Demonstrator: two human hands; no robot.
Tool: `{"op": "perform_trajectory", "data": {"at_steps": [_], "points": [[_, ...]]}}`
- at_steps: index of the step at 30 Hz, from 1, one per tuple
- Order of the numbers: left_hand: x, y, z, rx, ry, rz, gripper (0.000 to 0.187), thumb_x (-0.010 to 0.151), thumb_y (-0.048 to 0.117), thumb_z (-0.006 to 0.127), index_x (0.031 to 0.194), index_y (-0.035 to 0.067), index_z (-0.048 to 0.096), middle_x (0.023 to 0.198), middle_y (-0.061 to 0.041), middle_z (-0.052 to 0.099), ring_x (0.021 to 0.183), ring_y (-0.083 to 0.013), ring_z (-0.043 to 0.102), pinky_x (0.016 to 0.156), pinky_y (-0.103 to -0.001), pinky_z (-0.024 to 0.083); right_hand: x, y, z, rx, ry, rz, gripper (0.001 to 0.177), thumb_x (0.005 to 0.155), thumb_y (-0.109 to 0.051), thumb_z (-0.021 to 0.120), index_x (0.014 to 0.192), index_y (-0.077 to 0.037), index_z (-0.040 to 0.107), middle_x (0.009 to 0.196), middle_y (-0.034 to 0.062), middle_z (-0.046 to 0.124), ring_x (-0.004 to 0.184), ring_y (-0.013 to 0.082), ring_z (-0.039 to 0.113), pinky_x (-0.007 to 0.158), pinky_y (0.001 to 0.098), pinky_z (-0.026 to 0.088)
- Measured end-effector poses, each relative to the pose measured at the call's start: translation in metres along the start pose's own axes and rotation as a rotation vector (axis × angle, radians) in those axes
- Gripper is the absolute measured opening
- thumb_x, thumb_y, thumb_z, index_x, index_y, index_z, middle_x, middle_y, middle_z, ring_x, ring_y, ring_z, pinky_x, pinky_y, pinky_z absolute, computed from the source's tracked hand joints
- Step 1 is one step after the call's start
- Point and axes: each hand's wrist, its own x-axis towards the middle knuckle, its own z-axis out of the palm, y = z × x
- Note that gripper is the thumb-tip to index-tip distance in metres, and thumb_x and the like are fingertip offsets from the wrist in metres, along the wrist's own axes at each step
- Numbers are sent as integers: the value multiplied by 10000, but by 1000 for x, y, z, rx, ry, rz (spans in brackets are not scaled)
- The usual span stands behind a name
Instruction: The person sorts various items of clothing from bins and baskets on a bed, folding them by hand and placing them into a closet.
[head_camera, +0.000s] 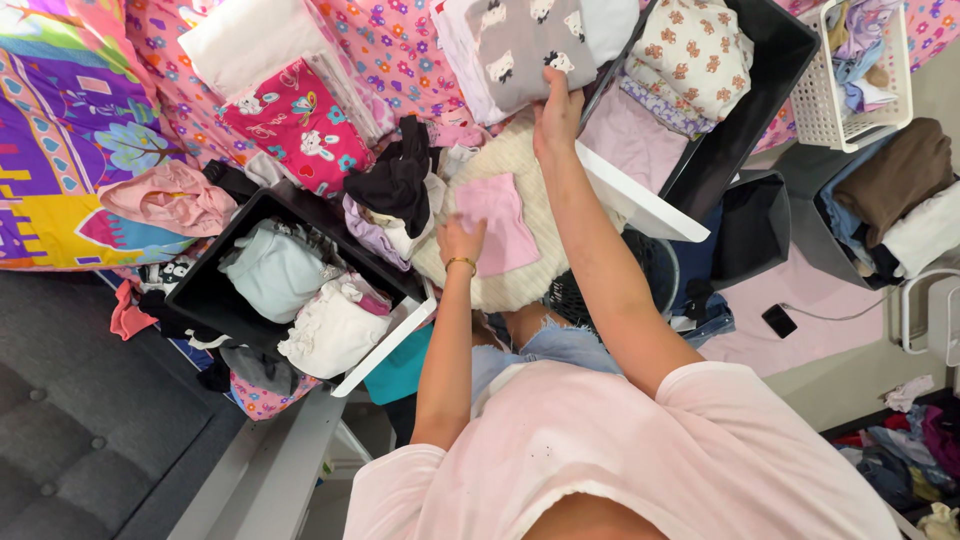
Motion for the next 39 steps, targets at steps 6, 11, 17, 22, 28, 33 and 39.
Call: {"op": "perform_trajectory", "data": {"at_steps": [6, 11, 17, 22, 28, 33, 39], "points": [[20, 66, -33, -1310, -589, -75, 692, 992, 650, 439, 1371, 89, 581, 1277, -121, 645, 1153, -226, 626, 1000, -409, 494, -87, -51, 3, -656, -418, -519, 354, 939, -140, 745, 1228, 38, 642, 1143, 117, 723, 1039, 176, 670, 956, 346, 555], [35, 59, -9, -1664, -773, -109, 699, 995, 584, 419, 1418, 41, 538, 1386, -138, 631, 1261, -309, 610, 1099, -428, 473, -173, -39, -20, -660, -570, -207, 410, 895, -60, 629, 1292, 43, 631, 1132, 94, 720, 1047, 164, 662, 962, 330, 528], [2, 1, -19, -1713, -593, -283, 544, 1015, 425, 515, 1384, 28, 552, 1365, -139, 631, 1226, -302, 637, 1057, -443, 529, -186, 19, -85, 100, -137, 528, 455, 880, -7, 600, 1329, -19, 533, 1233, 111, 640, 1137, 241, 649, 1015, 402, 533], [-9, -26, -25, -1205, -481, -389, 544, 828, 83, 738, 1324, 55, 518, 1226, -108, 649, 1083, -267, 670, 877, -441, 574, -188, 68, -162, -36, -60, 632, 540, 847, 26, 663, 1352, -95, 514, 1306, 142, 593, 1168, 302, 631, 1034, 476, 524], [-15, -59, -1, -897, -395, -132, 630, 801, -24, 767, 1379, -2, 517, 1225, -122, 703, 1075, -227, 697, 916, -352, 565, -193, 52, -196, -179, 107, 932, 503, 841, -301, 707, 1281, -96, 574, 1233, 134, 648, 1038, 316, 687, 881, 492, 575], [0, -62, -14, -783, -646, -50, 683, 868, 67, 759, 1474, 64, 444, 1256, -133, 663, 1011, -229, 610, 791, -384, 458, -170, 40, -183, -811, -212, 522, 456, 909, -364, 786, 1189, -63, 587, 1028, 112, 699, 900, 193, 694, 760, 371, 578], [7, -62, 16, -692, -244, -47, 741, 868, 144, 780, 1469, 75, 352, 1261, -133, 652, 1083, -196, 657, 915, -323, 535, -166, 63, -185, -1322, -366, -123, 318, 962, -230, 741, 1153, -85, 533, 772, 144, 627, 664, 320, 602, 637, 430, 446]]}}
